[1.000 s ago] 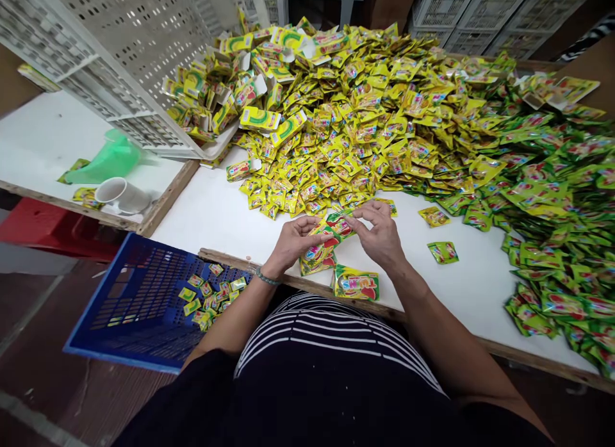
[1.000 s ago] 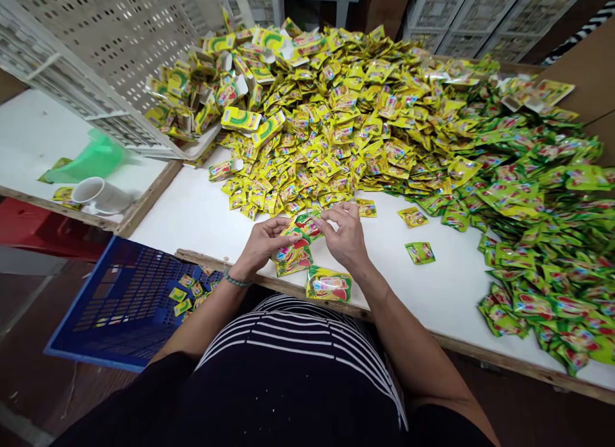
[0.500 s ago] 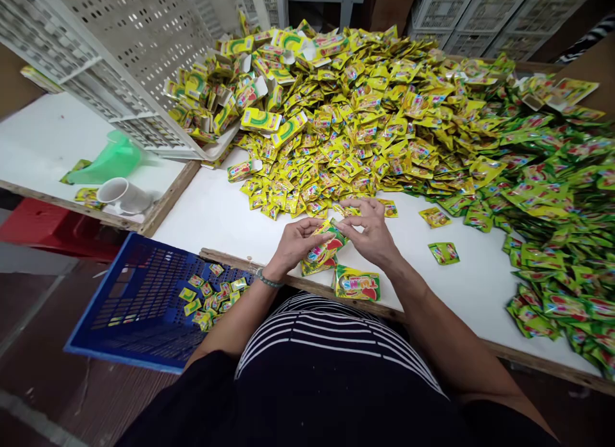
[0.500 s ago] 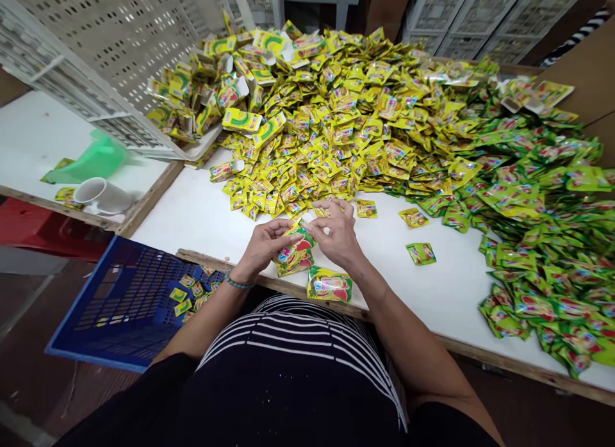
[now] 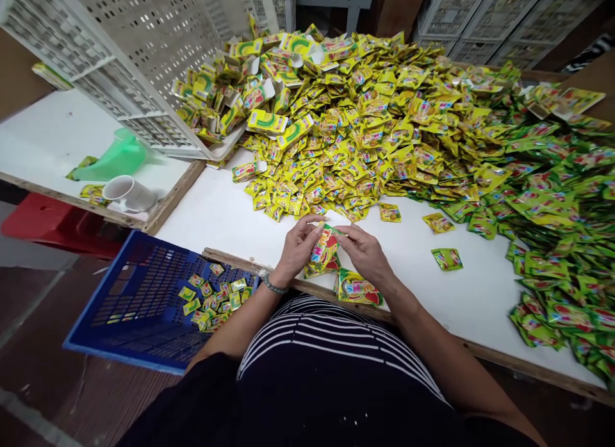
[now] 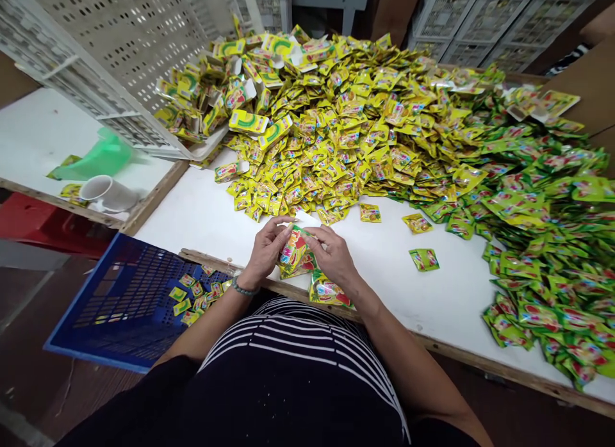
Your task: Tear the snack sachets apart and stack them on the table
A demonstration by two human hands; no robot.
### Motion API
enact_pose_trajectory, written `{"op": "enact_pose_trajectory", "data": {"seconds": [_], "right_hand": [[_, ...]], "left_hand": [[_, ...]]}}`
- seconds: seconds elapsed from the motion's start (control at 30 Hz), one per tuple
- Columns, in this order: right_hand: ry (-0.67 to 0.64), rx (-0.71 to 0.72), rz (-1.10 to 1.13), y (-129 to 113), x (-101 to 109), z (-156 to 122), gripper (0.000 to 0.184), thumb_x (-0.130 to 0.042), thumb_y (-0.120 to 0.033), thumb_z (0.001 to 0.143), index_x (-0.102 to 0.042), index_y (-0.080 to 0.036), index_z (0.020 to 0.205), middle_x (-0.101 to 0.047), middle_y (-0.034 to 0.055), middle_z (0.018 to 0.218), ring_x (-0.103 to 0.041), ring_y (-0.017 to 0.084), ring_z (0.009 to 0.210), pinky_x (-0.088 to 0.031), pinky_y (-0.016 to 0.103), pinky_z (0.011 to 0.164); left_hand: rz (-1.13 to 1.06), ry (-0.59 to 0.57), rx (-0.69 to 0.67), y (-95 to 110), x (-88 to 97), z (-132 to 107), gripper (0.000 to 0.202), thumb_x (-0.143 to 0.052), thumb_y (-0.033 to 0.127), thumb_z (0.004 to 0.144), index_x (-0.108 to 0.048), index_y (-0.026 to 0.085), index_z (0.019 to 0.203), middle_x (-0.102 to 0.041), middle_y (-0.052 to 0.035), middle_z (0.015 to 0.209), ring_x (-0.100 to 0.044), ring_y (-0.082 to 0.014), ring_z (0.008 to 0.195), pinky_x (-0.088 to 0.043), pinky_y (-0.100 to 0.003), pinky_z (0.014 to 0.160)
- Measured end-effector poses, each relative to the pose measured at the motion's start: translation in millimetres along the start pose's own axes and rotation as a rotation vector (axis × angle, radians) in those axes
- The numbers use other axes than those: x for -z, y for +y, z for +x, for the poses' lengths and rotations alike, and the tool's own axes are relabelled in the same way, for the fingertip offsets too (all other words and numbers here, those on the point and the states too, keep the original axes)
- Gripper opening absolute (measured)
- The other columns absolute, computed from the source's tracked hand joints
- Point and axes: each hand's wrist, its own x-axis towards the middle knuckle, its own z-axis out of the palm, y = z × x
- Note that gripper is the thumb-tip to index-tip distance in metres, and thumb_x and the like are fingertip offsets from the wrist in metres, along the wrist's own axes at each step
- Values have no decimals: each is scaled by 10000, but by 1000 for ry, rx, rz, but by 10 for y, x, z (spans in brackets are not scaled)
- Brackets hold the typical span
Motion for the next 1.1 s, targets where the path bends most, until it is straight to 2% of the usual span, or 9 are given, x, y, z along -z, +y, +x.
{"op": "enact_pose_trajectory", "data": {"seconds": [0.07,0.13,0.27,0.43,0.6,0.7,0.8,0.93,1.1], "right_hand": [[9,-38,141,12,-48,-24,348,-570,-480,875,-635,-245,1123,-677,37,908,-624,176,806,-520,351,767],[73,-34,214,7,-78,-39,390,-625,-461,846,-592,-249,1171,-676,31,917,-629,170,793,-524,338,753],[98,30,74,-27,-97,-37,221,-612,-419,858,-661,-220,939,-664,35,859,-604,158,733,-512,321,715],[89,-56,94,-21,-100,2,460,-651,-431,820,-583,-213,1219,-701,39,912,-633,166,732,-537,326,707],[98,41,-30,-47,-65,2,259,-643,-417,822,-691,-218,981,-736,44,934,-655,171,759,-542,329,727],[46,90,1,-74,-35,-4,211,-649,-413,824,-717,-226,893,-747,51,921,-672,196,854,-540,340,753],[-17,8,119,-90,-17,12,217,-646,-422,828,-724,-219,835,-747,53,907,-675,201,876,-537,348,772],[4,-163,159,-86,-8,62,238,-746,-402,722,-743,-205,855,-743,38,822,-663,186,748,-535,356,746],[-27,-328,365,-44,37,121,301,-789,-435,658,-773,-209,857,-766,44,844,-691,195,767,-552,366,777]], "left_hand": [[-58,-9,26,-18,-2,1,416,-705,503,769,-621,186,1024,-557,37,635,-461,-71,526,-350,-200,513],[-119,-2,42,-34,-6,1,409,-718,488,760,-613,187,1015,-574,33,660,-487,-74,543,-372,-199,529],[-152,2,32,-50,0,4,383,-766,430,723,-610,192,980,-601,25,737,-540,-88,621,-436,-211,604],[-141,-48,24,-24,35,12,373,-758,433,729,-612,182,964,-640,11,773,-583,-96,670,-459,-214,641],[-151,-8,69,-8,67,-4,476,-784,414,700,-504,201,1021,-626,63,643,-502,-53,484,-373,-168,487],[-149,50,88,-21,73,-19,512,-812,396,656,-479,203,993,-617,82,605,-475,-44,438,-348,-160,457],[-125,68,79,-32,69,-27,481,-821,382,635,-524,182,957,-641,59,632,-530,-58,483,-391,-173,488],[-98,41,71,-21,61,-23,456,-824,372,630,-589,160,957,-682,17,687,-598,-82,562,-446,-192,549],[-83,-13,70,20,73,-19,433,-826,383,636,-650,147,954,-683,7,694,-612,-84,595,-472,-194,576]]}}
